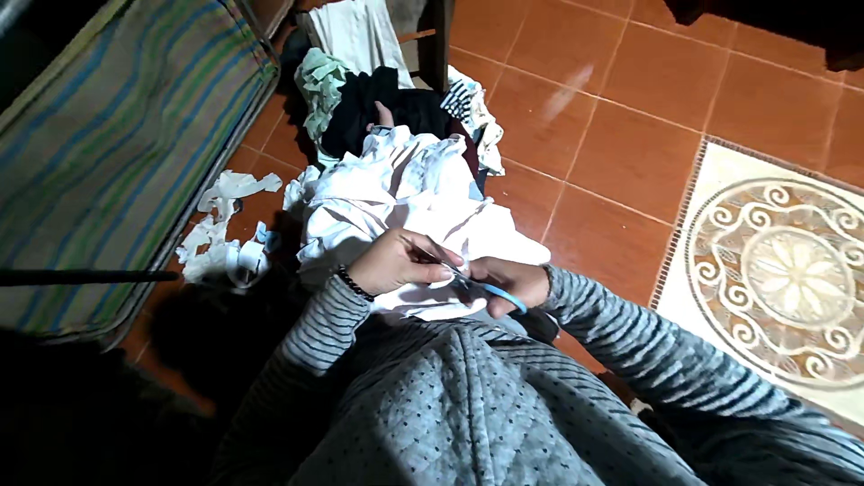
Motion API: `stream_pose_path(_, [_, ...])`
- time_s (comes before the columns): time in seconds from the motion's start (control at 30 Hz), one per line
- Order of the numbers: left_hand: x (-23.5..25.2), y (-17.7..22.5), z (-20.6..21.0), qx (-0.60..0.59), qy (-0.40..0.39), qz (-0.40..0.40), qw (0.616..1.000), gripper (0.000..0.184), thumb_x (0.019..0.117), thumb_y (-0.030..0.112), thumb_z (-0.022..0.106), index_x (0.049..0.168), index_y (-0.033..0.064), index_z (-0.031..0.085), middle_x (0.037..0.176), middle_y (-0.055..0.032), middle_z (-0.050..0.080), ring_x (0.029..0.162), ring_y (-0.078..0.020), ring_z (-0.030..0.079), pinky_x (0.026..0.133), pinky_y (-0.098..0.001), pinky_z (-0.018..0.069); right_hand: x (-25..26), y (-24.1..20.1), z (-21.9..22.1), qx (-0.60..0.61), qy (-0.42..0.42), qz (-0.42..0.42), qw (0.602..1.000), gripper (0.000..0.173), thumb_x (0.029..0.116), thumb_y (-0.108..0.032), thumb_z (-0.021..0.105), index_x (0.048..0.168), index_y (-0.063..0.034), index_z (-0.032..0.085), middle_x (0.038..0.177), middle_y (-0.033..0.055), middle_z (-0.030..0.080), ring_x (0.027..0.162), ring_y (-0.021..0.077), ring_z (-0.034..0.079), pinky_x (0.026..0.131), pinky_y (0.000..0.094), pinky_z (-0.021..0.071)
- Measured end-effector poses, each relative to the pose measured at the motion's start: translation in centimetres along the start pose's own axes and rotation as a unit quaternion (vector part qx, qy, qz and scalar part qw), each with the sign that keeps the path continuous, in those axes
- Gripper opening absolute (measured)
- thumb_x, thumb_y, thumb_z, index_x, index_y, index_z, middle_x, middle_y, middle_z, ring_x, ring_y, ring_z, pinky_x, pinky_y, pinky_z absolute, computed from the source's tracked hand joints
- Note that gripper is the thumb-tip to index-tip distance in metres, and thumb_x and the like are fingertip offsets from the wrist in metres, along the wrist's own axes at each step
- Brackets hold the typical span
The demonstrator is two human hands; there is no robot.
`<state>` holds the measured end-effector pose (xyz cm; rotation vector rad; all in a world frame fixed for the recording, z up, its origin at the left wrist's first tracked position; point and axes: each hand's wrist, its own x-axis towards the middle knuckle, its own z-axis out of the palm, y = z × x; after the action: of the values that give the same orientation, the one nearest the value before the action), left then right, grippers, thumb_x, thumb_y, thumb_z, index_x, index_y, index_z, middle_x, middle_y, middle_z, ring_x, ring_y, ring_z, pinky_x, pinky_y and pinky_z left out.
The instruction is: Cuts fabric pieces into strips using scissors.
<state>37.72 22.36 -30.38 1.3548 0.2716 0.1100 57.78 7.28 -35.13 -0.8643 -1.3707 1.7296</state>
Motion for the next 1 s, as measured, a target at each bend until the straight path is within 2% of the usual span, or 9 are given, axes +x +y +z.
stream_pose_path(0.17, [0.1, 0.2, 0.3, 0.008, -0.004, -0.014, 1.000, 0.017, 0.0879, 0.000, 0.071, 0.104, 0.0007, 0.075, 0.090, 0.0034, 0.075, 0.072, 0.0021, 0.065, 0.065, -0.0165, 0.0545, -0.1, 0.7, -0.2, 0.019, 0.016, -0.017, 1.000, 0.041, 0.0828, -0.063, 0.075, 0.092, -0.0240, 0.066, 0.081, -0.0167, 0.066, 0.073, -0.0060, 0.061, 0.064, 0.0156, 0.0505])
stream_pose_path(0.27, [0.1, 0.2, 0.7, 0.028, -0.016, -0.061, 0.998, 0.019, 0.0904, 0.001, 0.070, 0.109, -0.0014, 0.073, 0.092, 0.0004, 0.073, 0.078, 0.0001, 0.066, 0.073, -0.0186, 0.0556, -0.1, 0.9, 0.2, 0.027, 0.051, -0.011, 0.998, 0.028, 0.0836, -0.050, 0.081, 0.083, -0.0252, 0.068, 0.074, -0.0172, 0.066, 0.065, -0.0068, 0.059, 0.058, 0.0143, 0.0483])
stream_pose_path(0.43, [-0.1, 1.3, 1.1, 0.068, 0.005, -0.052, 0.996, 0.016, 0.0914, 0.003, 0.070, 0.105, -0.0046, 0.071, 0.092, -0.0021, 0.072, 0.078, 0.0018, 0.064, 0.073, -0.0170, 0.0540, -0.5, 0.1, -0.4, 0.019, -0.013, -0.059, 0.998, 0.050, 0.0888, -0.066, 0.066, 0.117, -0.0247, 0.065, 0.099, -0.0167, 0.068, 0.092, -0.0046, 0.063, 0.080, 0.0184, 0.0528])
stream_pose_path(0.67, [-2.3, 1.9, -0.5, 0.029, 0.043, 0.105, 0.993, 0.010, 0.0855, -0.005, 0.071, 0.095, -0.0028, 0.073, 0.090, 0.0007, 0.074, 0.081, 0.0001, 0.067, 0.075, -0.0198, 0.0578, -1.2, 1.0, -0.5, 0.078, 0.013, -0.103, 0.992, 0.048, 0.0925, -0.063, 0.063, 0.126, -0.0285, 0.067, 0.109, -0.0142, 0.070, 0.097, -0.0003, 0.065, 0.083, 0.0193, 0.0550])
stream_pose_path(0.8, [-4.5, 2.1, -1.4, 0.029, 0.131, 0.149, 0.980, 0.011, 0.0883, 0.004, 0.069, 0.097, 0.0063, 0.075, 0.092, 0.0036, 0.074, 0.082, -0.0016, 0.067, 0.074, -0.0221, 0.0578, -1.4, 3.3, 0.2, 0.104, 0.053, -0.116, 0.986, 0.046, 0.0933, -0.061, 0.064, 0.122, -0.0245, 0.067, 0.103, -0.0121, 0.069, 0.093, 0.0017, 0.065, 0.081, 0.0223, 0.0559])
stream_pose_path(0.87, [-7.0, 3.8, -2.4, 0.091, 0.260, 0.167, 0.947, 0.010, 0.0911, 0.016, 0.068, 0.097, 0.0185, 0.076, 0.091, 0.0091, 0.073, 0.078, 0.0005, 0.067, 0.069, -0.0191, 0.0572, -1.6, 3.6, 0.3, 0.114, 0.079, -0.126, 0.982, 0.043, 0.0933, -0.061, 0.064, 0.118, -0.0256, 0.069, 0.100, -0.0129, 0.070, 0.091, 0.0006, 0.065, 0.080, 0.0215, 0.0554])
stream_pose_path(0.9, [-8.9, 4.8, -3.7, 0.054, 0.303, 0.192, 0.932, 0.010, 0.0973, 0.024, 0.066, 0.102, 0.0241, 0.075, 0.091, 0.0109, 0.073, 0.077, 0.0012, 0.066, 0.068, -0.0177, 0.0560, -1.8, 3.7, 0.4, 0.119, 0.096, -0.129, 0.980, 0.042, 0.0929, -0.061, 0.064, 0.116, -0.0264, 0.069, 0.098, -0.0132, 0.070, 0.089, 0.0001, 0.065, 0.079, 0.0211, 0.0549])
stream_pose_path(0.97, [-14.2, 6.3, -7.2, -0.045, 0.413, 0.268, 0.869, 0.023, 0.1073, 0.025, 0.046, 0.105, 0.0241, 0.069, 0.089, 0.0103, 0.072, 0.079, 0.0007, 0.068, 0.072, -0.0158, 0.0562, -1.9, 4.1, 0.7, 0.135, 0.126, -0.137, 0.973, 0.040, 0.0925, -0.060, 0.065, 0.114, -0.0270, 0.069, 0.096, -0.0122, 0.070, 0.087, 0.0012, 0.065, 0.076, 0.0216, 0.0540])
stream_pose_path(1.0, [-17.6, 6.8, -9.6, -0.098, 0.498, 0.304, 0.807, 0.033, 0.1114, 0.021, 0.031, 0.101, 0.0166, 0.061, 0.085, 0.0058, 0.070, 0.079, -0.0021, 0.068, 0.074, -0.0165, 0.0572, -2.0, 4.2, 0.7, 0.143, 0.136, -0.141, 0.970, 0.039, 0.0925, -0.059, 0.065, 0.114, -0.0270, 0.069, 0.097, -0.0112, 0.070, 0.087, 0.0024, 0.065, 0.076, 0.0226, 0.0546])
